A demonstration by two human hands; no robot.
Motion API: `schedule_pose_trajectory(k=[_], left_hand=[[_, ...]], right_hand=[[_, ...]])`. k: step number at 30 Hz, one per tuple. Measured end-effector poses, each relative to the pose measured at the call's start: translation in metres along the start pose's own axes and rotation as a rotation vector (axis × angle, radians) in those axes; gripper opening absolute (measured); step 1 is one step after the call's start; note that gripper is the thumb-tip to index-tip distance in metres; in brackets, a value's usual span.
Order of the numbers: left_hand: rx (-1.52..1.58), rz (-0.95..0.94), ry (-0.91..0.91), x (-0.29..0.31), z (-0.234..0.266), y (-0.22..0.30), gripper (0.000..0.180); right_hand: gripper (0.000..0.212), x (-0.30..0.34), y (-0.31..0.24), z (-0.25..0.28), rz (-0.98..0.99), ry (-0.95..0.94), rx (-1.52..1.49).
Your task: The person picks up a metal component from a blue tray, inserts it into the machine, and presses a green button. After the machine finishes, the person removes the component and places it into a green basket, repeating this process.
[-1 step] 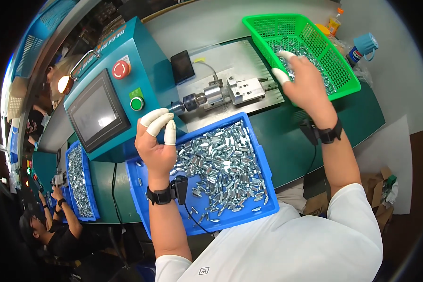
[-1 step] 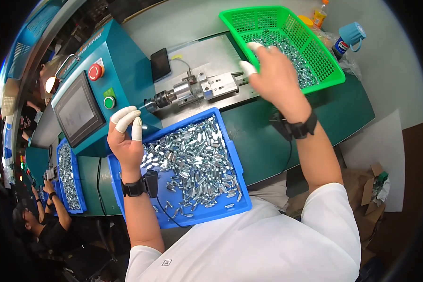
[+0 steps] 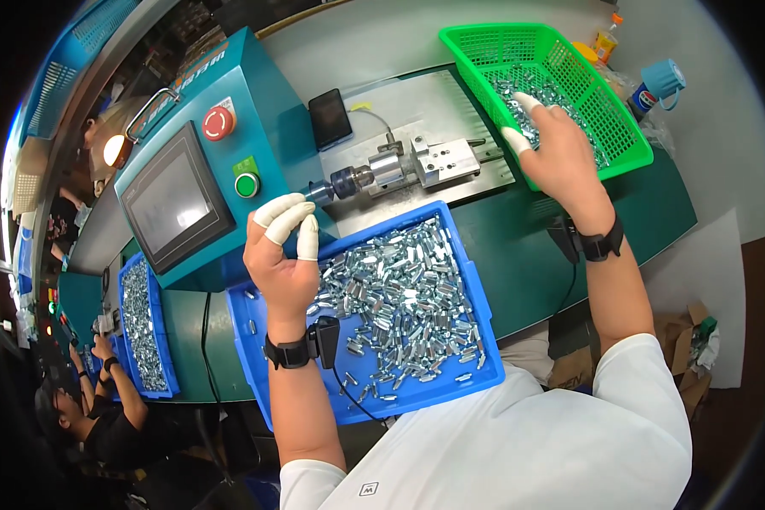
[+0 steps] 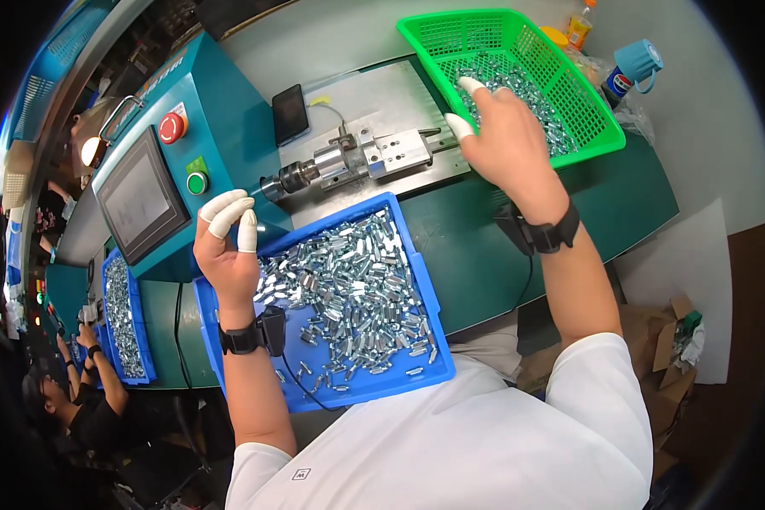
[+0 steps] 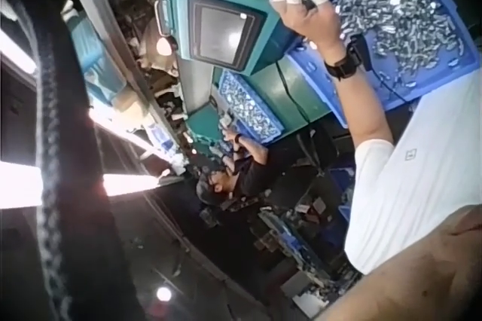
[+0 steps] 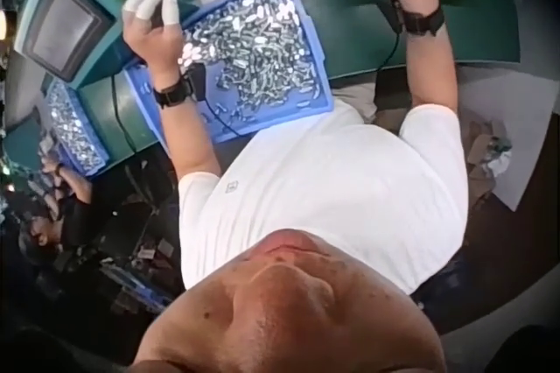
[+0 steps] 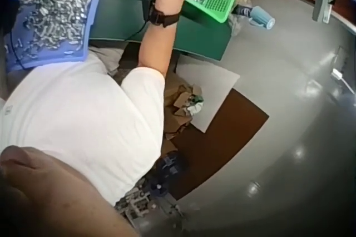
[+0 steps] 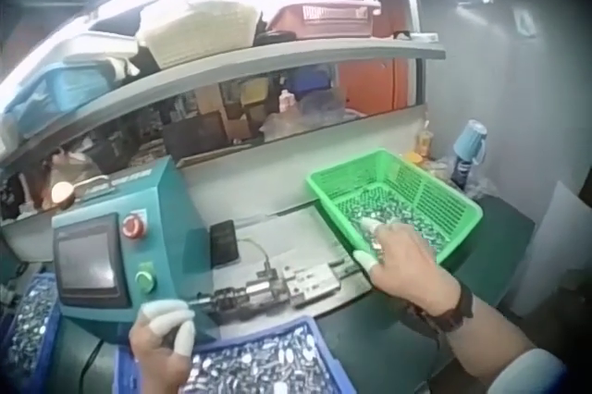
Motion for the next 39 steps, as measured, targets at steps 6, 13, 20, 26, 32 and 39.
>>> schedule_pose_trajectory(k=[6, 13, 20, 26, 32, 39], left_hand=[[0.017, 0.017, -0.003, 0.002, -0.007, -0.003, 0.02], [-0.054, -0.041, -0.053, 0.001, -0.008, 0.008, 0.018], [-0.064, -0.046, -0.018, 0.001, -0.003, 0.009, 0.019], [-0.058, -0.05, -0.014, -0.002, -0.004, 0.01, 0.019], [-0.051, -0.011, -0.012, 0.002, -0.006, 0.005, 0.02], [-0.063, -0.023, -0.02, 0.004, -0.006, 0.006, 0.021]], right_hand=[[0.028, 0.044, -0.058, -0.066, 0.277, -0.335, -0.27], [0.015, 0.056, -0.102, -0.147, 0.423, -0.547, -0.071], [0.016, 0.035, -0.09, -0.129, 0.329, -0.559, -0.228], [0.01, 0.0, -0.005, -0.101, -0.087, -0.277, -0.872], [0.011, -0.024, 0.02, -0.139, -0.174, -0.267, -1.016], [0.013, -0.034, 0.015, -0.146, -0.309, -0.445, -0.953]])
Point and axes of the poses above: each hand's wrist, its own x-axis away from the middle knuckle, its own z-axis out of the back of the hand, y = z × x, the point moved 10 cm from there along -x, towards the middle knuckle, and after that the axes turned 11 degrees about -y, right-handed, at the moved point
